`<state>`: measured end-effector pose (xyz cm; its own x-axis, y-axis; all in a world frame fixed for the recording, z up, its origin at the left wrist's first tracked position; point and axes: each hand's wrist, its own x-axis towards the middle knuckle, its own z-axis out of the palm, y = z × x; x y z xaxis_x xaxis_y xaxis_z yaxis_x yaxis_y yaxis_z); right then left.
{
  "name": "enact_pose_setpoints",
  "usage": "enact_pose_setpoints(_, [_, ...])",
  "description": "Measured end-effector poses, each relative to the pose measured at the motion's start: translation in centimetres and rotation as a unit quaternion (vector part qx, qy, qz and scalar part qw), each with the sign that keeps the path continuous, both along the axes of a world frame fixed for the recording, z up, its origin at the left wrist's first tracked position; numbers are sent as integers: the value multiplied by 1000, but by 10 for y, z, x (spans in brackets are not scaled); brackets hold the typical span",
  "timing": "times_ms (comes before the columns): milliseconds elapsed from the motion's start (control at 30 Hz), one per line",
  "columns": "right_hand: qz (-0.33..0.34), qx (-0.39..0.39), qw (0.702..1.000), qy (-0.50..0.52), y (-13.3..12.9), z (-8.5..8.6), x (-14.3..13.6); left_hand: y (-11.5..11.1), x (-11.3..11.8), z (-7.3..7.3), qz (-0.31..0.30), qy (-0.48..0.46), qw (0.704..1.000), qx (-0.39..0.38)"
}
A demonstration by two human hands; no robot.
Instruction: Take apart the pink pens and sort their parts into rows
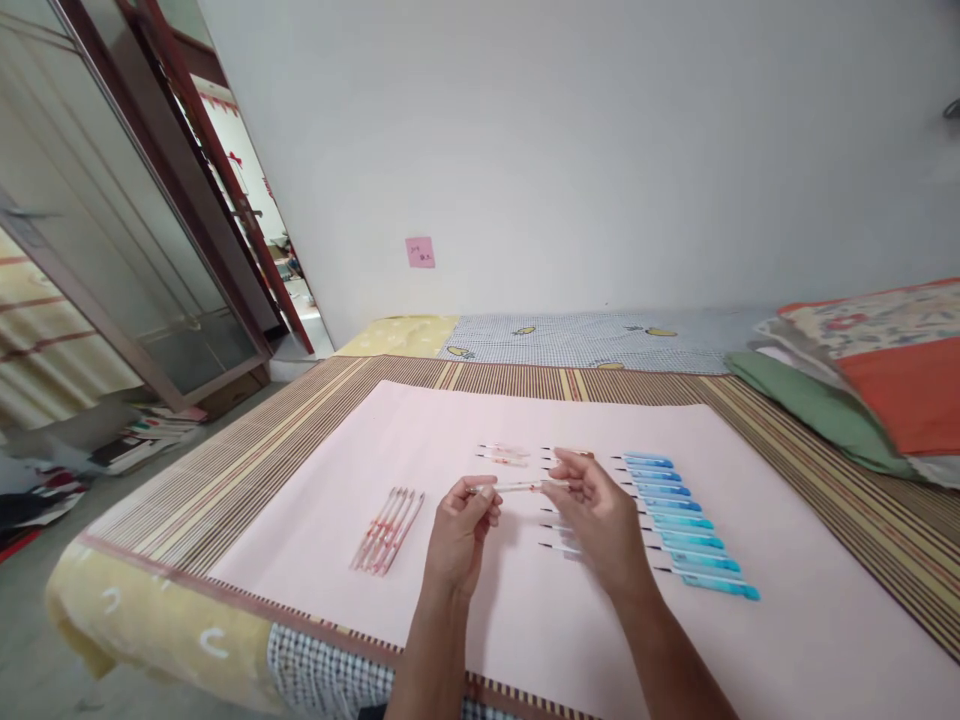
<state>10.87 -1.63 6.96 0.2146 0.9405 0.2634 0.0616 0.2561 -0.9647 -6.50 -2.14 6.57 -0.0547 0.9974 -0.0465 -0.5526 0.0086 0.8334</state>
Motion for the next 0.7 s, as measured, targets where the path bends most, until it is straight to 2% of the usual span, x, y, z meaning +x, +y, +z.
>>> enact_pose_setpoints(67, [9,-70,990,119,-3,-3,-3,-3,3,-3,9,-17,1000,4])
enact_pose_setpoints(133, [74,-124,970,197,-10,-6,-11,-7,6,-7,10,-25,1000,3])
enact_pose_setpoints(233, [143,-139,948,249,-23,-9,-27,-15,12,-14,4,-21,1000,5])
enact_pose_setpoints(300, [136,-130,947,259,-29,-10,-36,-21,16,-18,-1,-11,1000,8])
enact_pose_setpoints(433, [77,-132,958,241,-33,-15,-40,-31,20,-22,2,42,999,21])
enact_pose_setpoints(567, [37,-118,971,203,-32,-23,-35,-33,19,-19,20,131,991,34])
enact_pose_setpoints(700, [39,-116,972,201,-33,-27,-33,-33,18,-15,45,226,972,42])
